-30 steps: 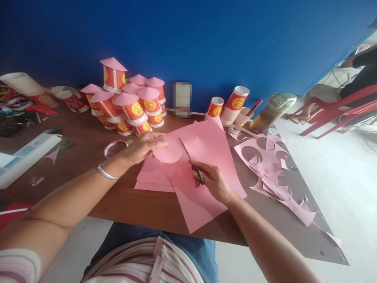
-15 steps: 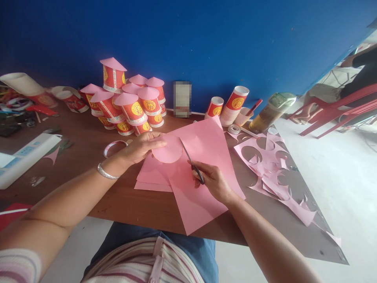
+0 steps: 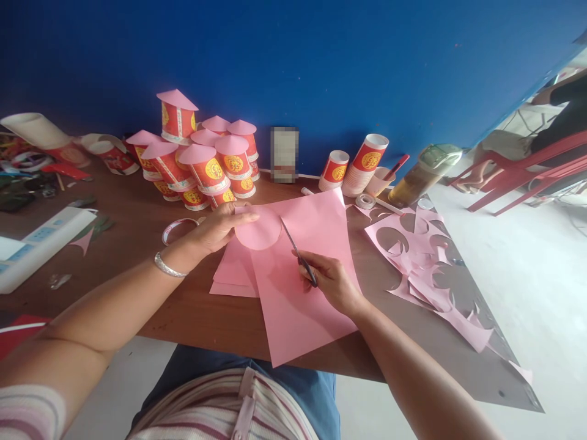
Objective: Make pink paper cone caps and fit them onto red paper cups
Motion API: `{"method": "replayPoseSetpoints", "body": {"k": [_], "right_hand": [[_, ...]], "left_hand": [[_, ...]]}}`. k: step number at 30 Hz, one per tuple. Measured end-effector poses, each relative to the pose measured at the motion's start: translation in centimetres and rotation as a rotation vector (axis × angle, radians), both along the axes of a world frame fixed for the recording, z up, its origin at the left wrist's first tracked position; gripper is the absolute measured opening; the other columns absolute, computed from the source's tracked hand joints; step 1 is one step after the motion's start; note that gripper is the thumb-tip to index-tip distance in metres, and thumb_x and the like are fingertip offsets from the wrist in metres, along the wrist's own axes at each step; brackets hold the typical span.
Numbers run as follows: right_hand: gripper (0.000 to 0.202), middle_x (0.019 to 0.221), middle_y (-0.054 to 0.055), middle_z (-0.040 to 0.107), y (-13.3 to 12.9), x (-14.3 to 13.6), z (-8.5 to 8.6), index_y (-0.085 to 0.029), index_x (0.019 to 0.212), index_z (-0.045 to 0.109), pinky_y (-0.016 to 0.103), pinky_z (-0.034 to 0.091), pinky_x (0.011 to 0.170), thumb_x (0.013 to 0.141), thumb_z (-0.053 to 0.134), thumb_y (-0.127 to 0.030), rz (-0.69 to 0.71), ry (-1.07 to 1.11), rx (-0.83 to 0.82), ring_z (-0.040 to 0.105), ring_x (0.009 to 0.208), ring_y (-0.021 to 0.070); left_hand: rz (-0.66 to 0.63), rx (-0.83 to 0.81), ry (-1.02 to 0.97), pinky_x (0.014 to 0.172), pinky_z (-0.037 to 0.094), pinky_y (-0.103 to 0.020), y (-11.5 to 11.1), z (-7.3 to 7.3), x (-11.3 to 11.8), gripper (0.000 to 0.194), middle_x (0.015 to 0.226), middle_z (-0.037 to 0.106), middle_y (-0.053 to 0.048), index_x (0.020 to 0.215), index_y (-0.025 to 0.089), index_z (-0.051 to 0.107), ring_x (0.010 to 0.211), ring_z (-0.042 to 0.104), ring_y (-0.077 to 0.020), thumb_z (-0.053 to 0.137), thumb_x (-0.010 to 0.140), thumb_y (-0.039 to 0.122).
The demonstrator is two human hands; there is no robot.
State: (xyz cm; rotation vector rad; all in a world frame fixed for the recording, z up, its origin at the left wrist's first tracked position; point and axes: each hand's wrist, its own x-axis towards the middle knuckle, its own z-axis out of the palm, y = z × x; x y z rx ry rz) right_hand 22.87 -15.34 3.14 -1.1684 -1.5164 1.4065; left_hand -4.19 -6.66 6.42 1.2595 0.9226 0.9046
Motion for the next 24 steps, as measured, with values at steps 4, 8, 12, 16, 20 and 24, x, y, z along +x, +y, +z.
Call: {"method": "replayPoseSetpoints", "body": {"k": [4, 8, 12, 16, 20, 24], "right_hand": [[0.051, 0.075, 0.001, 0.060, -0.07, -0.07, -0.33, -0.016, 0.126, 0.075, 0.036, 0.059, 0.059, 0.089, 0.072, -0.050, -0.002, 0.005, 0.002, 0.058, 0.059, 0.0133], [0.046, 0.077, 0.002, 0.063, -0.14, -0.06, -0.69, -0.017, 0.127, 0.074, 0.034, 0.058, 0.061, 0.090, 0.072, -0.043, -0.009, 0.014, -0.008, 0.057, 0.061, 0.0129], [0.044, 0.078, 0.003, 0.064, -0.17, 0.03, -0.91, -0.018, 0.128, 0.073, 0.033, 0.055, 0.062, 0.092, 0.070, -0.042, 0.004, 0.008, 0.013, 0.057, 0.063, 0.0135], [0.044, 0.079, 0.003, 0.064, -0.19, 0.09, -0.89, -0.019, 0.131, 0.072, 0.033, 0.054, 0.062, 0.093, 0.068, -0.041, 0.017, -0.037, 0.053, 0.057, 0.065, 0.0139], [0.045, 0.079, 0.004, 0.065, -0.20, 0.02, -0.70, -0.018, 0.130, 0.073, 0.033, 0.054, 0.061, 0.093, 0.068, -0.042, 0.012, -0.049, 0.061, 0.056, 0.064, 0.0139], [0.047, 0.078, 0.004, 0.065, -0.22, 0.01, -0.53, -0.018, 0.129, 0.073, 0.033, 0.055, 0.061, 0.092, 0.069, -0.045, 0.009, -0.054, 0.058, 0.056, 0.064, 0.0145]], "left_hand": [[-0.014, -0.008, 0.040, 0.053, 0.042, -0.022, 0.05, -0.39, -0.01, 0.034, 0.069, 0.057, 0.002, 0.075, 0.017, 0.058, 0.062, 0.053, -0.0108, 0.081, 0.074, 0.042], [-0.017, 0.033, 0.081, 0.054, 0.042, -0.022, 0.07, -0.63, -0.09, 0.035, 0.070, 0.056, 0.002, 0.077, 0.017, 0.058, 0.063, 0.053, -0.0108, 0.080, 0.076, 0.045], [-0.051, 0.100, 0.124, 0.058, 0.044, -0.023, -0.04, -0.63, -0.18, 0.033, 0.078, 0.062, 0.000, 0.084, 0.016, 0.063, 0.070, 0.057, -0.0131, 0.078, 0.079, 0.046], [-0.088, 0.146, 0.158, 0.062, 0.045, -0.023, -0.22, -0.47, -0.25, 0.031, 0.088, 0.068, -0.003, 0.091, 0.016, 0.068, 0.079, 0.060, -0.0153, 0.076, 0.081, 0.044], [-0.111, 0.171, 0.173, 0.062, 0.044, -0.023, -0.24, -0.39, -0.34, 0.029, 0.087, 0.068, -0.003, 0.090, 0.016, 0.068, 0.079, 0.060, -0.0154, 0.076, 0.082, 0.043], [-0.084, 0.184, 0.183, 0.062, 0.044, -0.023, -0.21, -0.45, -0.38, 0.031, 0.084, 0.065, -0.002, 0.086, 0.017, 0.065, 0.077, 0.058, -0.0148, 0.077, 0.080, 0.044]]}}
